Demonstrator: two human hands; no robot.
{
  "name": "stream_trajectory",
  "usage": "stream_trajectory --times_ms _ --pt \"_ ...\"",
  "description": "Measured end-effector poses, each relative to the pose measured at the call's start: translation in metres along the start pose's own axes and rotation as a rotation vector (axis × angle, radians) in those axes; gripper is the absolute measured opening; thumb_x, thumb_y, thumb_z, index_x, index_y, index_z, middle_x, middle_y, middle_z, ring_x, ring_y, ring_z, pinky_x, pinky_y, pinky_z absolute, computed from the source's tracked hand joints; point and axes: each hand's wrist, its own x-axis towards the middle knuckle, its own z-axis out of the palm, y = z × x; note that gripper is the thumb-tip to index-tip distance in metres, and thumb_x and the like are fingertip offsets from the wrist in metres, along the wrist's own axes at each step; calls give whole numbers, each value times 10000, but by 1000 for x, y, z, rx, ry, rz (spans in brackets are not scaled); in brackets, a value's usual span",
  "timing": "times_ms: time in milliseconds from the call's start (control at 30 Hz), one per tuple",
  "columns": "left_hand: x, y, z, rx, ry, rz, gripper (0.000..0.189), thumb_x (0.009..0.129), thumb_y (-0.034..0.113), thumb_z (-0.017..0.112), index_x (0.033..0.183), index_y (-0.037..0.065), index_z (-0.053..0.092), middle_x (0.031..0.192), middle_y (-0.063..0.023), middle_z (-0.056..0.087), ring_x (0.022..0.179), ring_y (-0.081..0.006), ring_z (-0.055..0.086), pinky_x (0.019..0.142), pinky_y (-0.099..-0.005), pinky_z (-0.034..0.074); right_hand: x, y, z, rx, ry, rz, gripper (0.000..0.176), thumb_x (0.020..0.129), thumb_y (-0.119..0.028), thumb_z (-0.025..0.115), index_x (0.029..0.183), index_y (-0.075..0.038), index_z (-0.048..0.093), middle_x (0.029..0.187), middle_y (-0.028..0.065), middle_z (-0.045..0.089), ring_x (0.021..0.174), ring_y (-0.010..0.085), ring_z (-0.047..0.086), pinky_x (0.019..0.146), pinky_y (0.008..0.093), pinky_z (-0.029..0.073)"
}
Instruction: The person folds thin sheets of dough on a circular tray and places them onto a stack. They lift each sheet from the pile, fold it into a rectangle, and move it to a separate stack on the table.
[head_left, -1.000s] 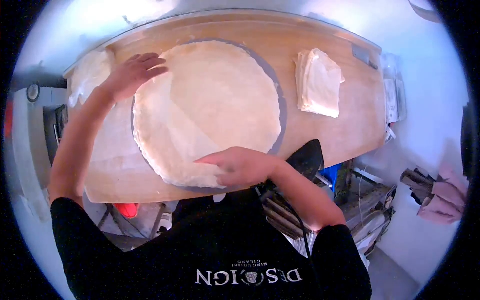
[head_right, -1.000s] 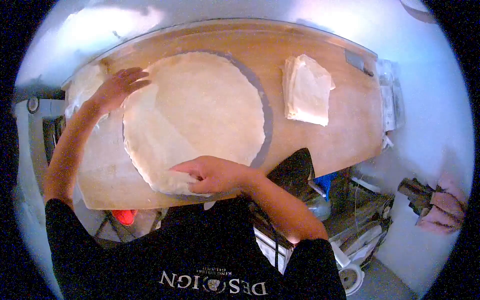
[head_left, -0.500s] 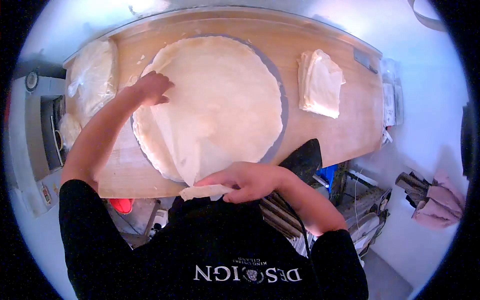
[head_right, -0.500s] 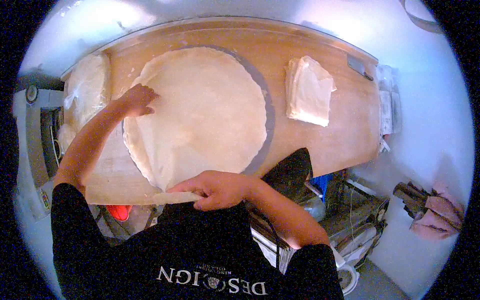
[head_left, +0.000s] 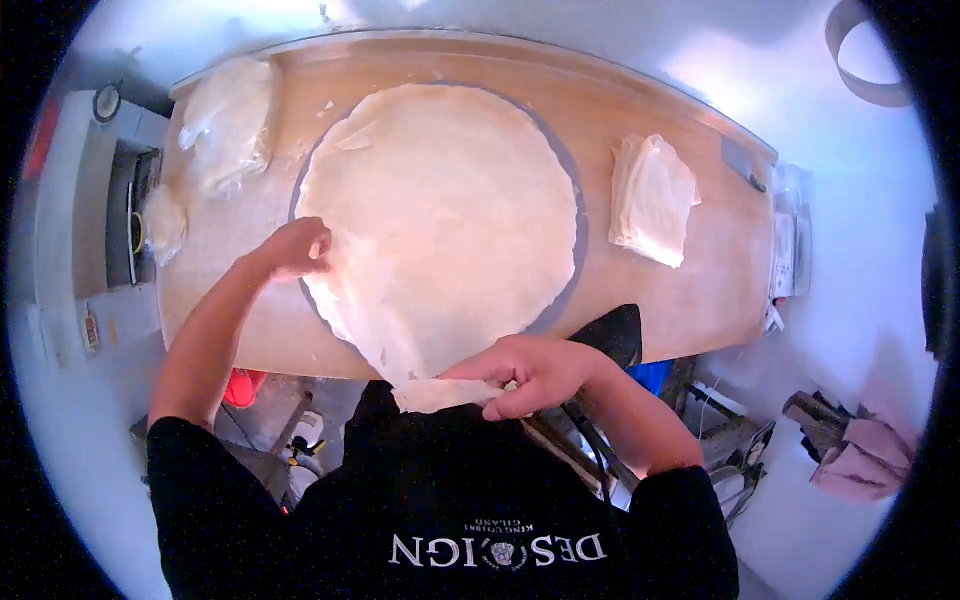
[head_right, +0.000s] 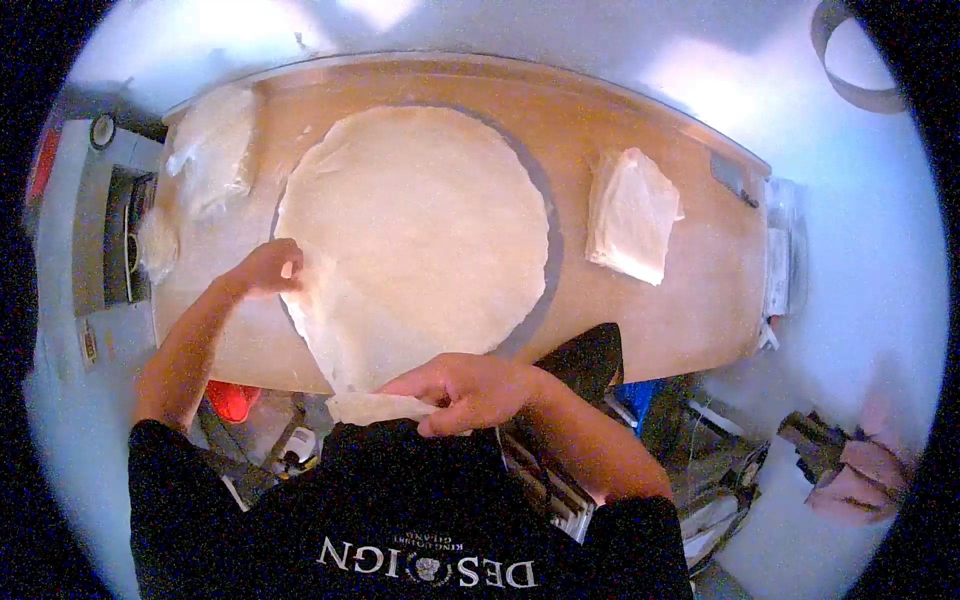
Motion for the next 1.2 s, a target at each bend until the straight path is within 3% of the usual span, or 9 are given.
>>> stream_trajectory --times_ms 167,267,367,600,800,933,1000,1067,1200 --pt "-58 15 6 -668 423 -153 178 783 48 681 798 91 509 832 31 468 804 -90 480 766 -266 434 -5 -19 4 123 -32 40 556 869 -108 636 1373 59 471 1149 97 661 978 112 588 834 256 468" --pt "-101 20 -18 -871 618 -85 184 791 30 684 931 61 568 886 20 550 864 -109 562 821 -280 478 -12 -25 6 56 34 -169 593 887 -260 678 1409 -58 479 954 43 683 766 95 594 652 269 491" --pt "-142 18 -40 -1029 893 -156 389 810 51 691 1187 17 600 1088 -36 652 1014 -145 626 906 -306 504 -30 -49 2 46 76 -27 628 833 -237 735 1382 -36 506 1035 83 688 879 103 607 732 281 502" --pt "-184 78 -149 -1051 970 89 377 907 124 620 1258 -3 567 1167 -58 650 1047 -153 625 934 -287 488 -62 -92 -24 239 622 -562 628 718 -146 778 1282 33 565 1153 144 672 1037 243 657 927 342 513" --pt "-162 96 -190 -883 1001 118 361 942 172 615 1242 -21 559 1169 -60 649 1074 -161 613 969 -276 472 -71 -148 -64 -271 1142 -455 262 857 -93 663 1093 21 661 953 76 700 840 133 652 778 264 523" --pt "-148 105 -180 -806 1090 104 289 935 162 634 1175 6 602 1074 -24 654 996 -121 611 903 -254 476 -89 -144 -68 -630 1463 -466 192 891 -144 663 1015 1 688 845 41 688 723 93 600 659 255 484" --pt "-152 108 -160 -744 1163 65 229 920 132 649 1123 25 638 1007 2 658 951 -91 611 859 -234 479 -97 -133 -59 -909 1645 -222 186 875 -147 688 1014 -23 689 839 54 685 717 119 609 655 278 492" --pt "-160 107 -127 -396 1229 -85 214 901 97 660 1106 34 643 981 7 647 916 -87 595 813 -241 480 -111 -102 -58 -1008 1661 -234 186 866 -140 695 1011 -24 684 866 67 683 735 140 619 670 288 497" --pt "-161 105 -34 -489 964 -325 240 850 7 674 1088 27 655 974 -32 672 915 -123 622 821 -267 500 -117 -21 -58 -1004 1607 -230 176 839 -126 708 980 -28 665 996 112 657 912 229 640 810 323 503"
